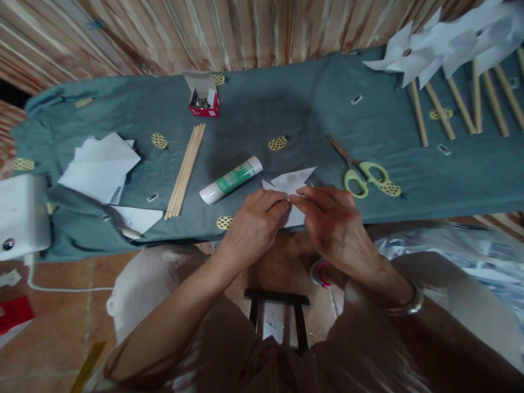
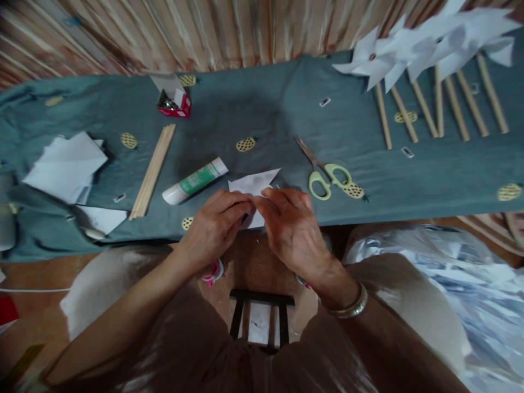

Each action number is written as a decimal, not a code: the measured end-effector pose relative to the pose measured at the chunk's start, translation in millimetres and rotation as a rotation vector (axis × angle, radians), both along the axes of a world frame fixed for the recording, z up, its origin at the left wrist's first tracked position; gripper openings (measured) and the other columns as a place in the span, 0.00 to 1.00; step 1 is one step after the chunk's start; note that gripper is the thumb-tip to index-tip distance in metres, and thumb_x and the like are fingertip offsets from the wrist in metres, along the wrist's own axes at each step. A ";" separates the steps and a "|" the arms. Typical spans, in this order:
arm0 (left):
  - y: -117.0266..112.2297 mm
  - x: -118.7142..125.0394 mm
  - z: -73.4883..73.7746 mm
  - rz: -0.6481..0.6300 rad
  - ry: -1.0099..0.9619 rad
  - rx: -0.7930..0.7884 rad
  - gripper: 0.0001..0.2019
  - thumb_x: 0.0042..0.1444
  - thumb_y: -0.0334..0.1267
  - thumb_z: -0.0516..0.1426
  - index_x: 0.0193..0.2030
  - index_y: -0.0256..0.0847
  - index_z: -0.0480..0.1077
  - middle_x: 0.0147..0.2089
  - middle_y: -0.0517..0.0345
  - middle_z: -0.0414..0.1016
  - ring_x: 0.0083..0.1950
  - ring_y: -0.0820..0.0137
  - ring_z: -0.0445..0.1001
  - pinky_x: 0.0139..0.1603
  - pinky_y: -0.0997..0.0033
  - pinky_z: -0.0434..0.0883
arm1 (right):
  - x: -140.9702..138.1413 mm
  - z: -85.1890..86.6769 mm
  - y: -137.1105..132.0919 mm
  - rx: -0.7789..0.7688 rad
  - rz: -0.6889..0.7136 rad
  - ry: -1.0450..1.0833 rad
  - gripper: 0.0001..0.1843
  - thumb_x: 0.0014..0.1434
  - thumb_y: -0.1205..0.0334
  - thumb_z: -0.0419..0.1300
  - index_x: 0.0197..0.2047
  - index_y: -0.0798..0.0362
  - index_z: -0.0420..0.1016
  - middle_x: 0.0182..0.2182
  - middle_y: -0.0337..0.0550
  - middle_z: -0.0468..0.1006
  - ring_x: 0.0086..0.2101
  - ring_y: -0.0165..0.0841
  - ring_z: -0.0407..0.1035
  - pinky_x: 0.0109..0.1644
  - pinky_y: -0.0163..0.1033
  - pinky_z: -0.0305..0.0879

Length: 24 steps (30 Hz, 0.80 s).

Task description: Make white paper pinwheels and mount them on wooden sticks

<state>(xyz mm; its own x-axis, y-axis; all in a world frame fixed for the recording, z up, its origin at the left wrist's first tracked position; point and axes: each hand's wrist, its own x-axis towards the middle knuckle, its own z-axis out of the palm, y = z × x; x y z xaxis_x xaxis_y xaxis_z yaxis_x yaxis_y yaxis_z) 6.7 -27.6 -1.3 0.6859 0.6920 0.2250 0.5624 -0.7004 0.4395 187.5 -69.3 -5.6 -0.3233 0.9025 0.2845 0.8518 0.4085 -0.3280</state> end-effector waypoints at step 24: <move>-0.7 0.4 -0.3 0.017 -0.008 0.013 0.12 0.66 0.29 0.47 0.46 0.34 0.71 0.46 0.48 0.73 0.48 0.64 0.71 0.48 0.62 0.72 | 1.7 5.4 1.3 -0.150 -0.054 0.145 0.20 0.62 0.72 0.49 0.53 0.48 0.73 0.56 0.50 0.70 0.50 0.44 0.68 0.52 0.53 0.62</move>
